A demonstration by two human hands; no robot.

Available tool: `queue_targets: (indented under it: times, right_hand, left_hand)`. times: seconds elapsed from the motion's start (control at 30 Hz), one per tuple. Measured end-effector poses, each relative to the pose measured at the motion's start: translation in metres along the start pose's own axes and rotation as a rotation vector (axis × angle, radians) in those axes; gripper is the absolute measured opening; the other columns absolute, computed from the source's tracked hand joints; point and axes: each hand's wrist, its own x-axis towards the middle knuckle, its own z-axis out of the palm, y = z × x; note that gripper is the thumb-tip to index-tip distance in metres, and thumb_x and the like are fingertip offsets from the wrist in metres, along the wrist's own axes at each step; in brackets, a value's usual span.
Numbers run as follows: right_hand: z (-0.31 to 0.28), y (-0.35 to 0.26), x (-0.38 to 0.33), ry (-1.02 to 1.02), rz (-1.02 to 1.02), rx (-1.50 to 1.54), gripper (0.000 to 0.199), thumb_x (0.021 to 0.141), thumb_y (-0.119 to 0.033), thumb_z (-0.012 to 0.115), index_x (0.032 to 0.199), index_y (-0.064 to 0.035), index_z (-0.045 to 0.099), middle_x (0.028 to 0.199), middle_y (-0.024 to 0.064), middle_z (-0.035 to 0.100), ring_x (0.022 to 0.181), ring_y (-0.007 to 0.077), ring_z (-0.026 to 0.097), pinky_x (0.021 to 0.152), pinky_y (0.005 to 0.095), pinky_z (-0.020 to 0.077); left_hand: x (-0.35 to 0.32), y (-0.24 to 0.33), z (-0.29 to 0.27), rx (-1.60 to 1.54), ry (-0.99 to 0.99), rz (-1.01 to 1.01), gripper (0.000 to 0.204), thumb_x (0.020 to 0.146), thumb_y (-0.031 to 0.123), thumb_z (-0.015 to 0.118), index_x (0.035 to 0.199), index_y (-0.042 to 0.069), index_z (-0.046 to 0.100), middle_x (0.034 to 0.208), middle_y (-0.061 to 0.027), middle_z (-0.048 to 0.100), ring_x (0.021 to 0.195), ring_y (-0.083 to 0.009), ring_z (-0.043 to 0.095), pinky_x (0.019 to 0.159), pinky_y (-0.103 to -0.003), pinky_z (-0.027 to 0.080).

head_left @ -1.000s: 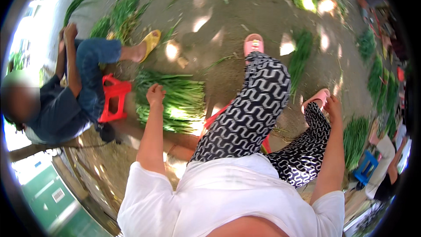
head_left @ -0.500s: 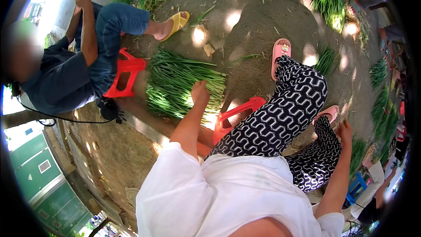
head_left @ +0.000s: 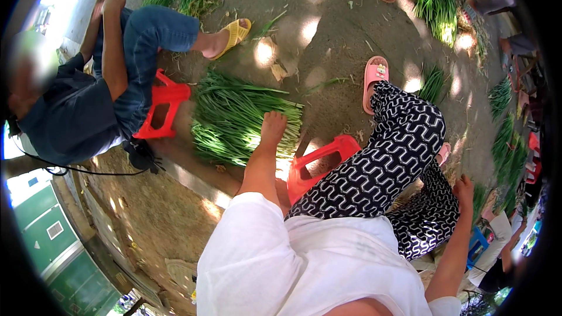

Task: The person sorts bunches of green onions by hand, peeling off the dry outer layers and placing the cleaned onions into a pile while seated on a stool outdoors.

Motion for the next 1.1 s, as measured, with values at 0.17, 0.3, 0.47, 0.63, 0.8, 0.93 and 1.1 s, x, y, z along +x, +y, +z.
queue_targets:
  times: [0.17,0.3,0.47,0.63,0.8,0.93,1.1]
  right_hand:
    - [0.005,0.005,0.006,0.017,-0.019,-0.096,0.048,0.083,-0.016,0.051,0.127,0.0018,0.040,0.081,0.0023,0.054,0.062,0.0085,0.048,0.056,0.0231,0.0435]
    - [0.016,-0.005,0.003,-0.002,-0.047,-0.150,0.048,0.083,-0.015,0.051,0.127,0.0019,0.041,0.094,0.0066,0.057,0.065,0.0101,0.049,0.057,0.0236,0.0436]
    - [0.024,-0.008,0.002,-0.027,-0.114,-0.116,0.045,0.083,-0.013,0.051,0.123,0.0047,0.042,0.074,0.0019,0.050,0.055,0.0083,0.045,0.049,0.0228,0.0383]
    - [0.030,-0.012,-0.001,-0.064,-0.124,-0.139,0.045,0.082,-0.012,0.050,0.123,0.0053,0.041,0.068,0.0003,0.048,0.053,0.0075,0.043,0.048,0.0224,0.0372]
    - [0.032,-0.014,-0.013,-0.008,-0.048,-0.099,0.043,0.082,-0.011,0.051,0.121,0.0044,0.043,0.076,0.0032,0.052,0.059,0.0089,0.047,0.051,0.0236,0.0408]
    - [0.027,-0.010,-0.012,0.007,-0.097,-0.113,0.045,0.082,-0.011,0.051,0.123,0.0052,0.042,0.077,0.0030,0.053,0.060,0.0088,0.048,0.052,0.0237,0.0423]
    - [0.024,0.001,-0.004,-0.027,-0.120,-0.163,0.046,0.080,-0.008,0.051,0.122,0.0070,0.042,0.073,0.0058,0.054,0.054,0.0102,0.048,0.049,0.0252,0.0391]
  left_hand:
    - [-0.007,-0.001,0.000,0.019,0.109,0.044,0.022,0.063,0.012,0.064,0.084,0.012,0.059,0.088,-0.0063,0.054,0.088,-0.0228,0.051,0.078,-0.035,0.036]
    - [-0.008,-0.005,0.007,-0.014,-0.004,0.066,0.016,0.067,0.012,0.061,0.083,0.013,0.058,0.084,-0.0052,0.056,0.087,-0.0221,0.052,0.081,-0.035,0.034]
    - [-0.012,-0.015,0.002,-0.065,-0.045,0.129,0.018,0.069,0.011,0.060,0.087,0.014,0.060,0.085,-0.0040,0.058,0.090,-0.0214,0.052,0.081,-0.035,0.035]
    - [-0.015,-0.018,-0.014,-0.012,-0.221,0.256,0.030,0.062,0.012,0.066,0.091,0.014,0.061,0.089,-0.0041,0.059,0.093,-0.0215,0.051,0.080,-0.034,0.035]
    - [-0.020,-0.015,-0.008,0.114,-0.096,0.281,0.027,0.062,0.013,0.066,0.088,0.013,0.059,0.086,-0.0036,0.058,0.089,-0.0221,0.051,0.078,-0.034,0.035]
    - [-0.024,-0.007,0.001,0.062,-0.164,0.237,0.008,0.069,0.013,0.061,0.077,0.014,0.062,0.078,-0.0025,0.059,0.087,-0.0200,0.052,0.076,-0.034,0.035]
    - [-0.027,-0.013,0.003,0.056,-0.141,0.227,0.008,0.069,0.013,0.058,0.069,0.015,0.066,0.078,-0.0027,0.059,0.088,-0.0203,0.052,0.076,-0.034,0.036]
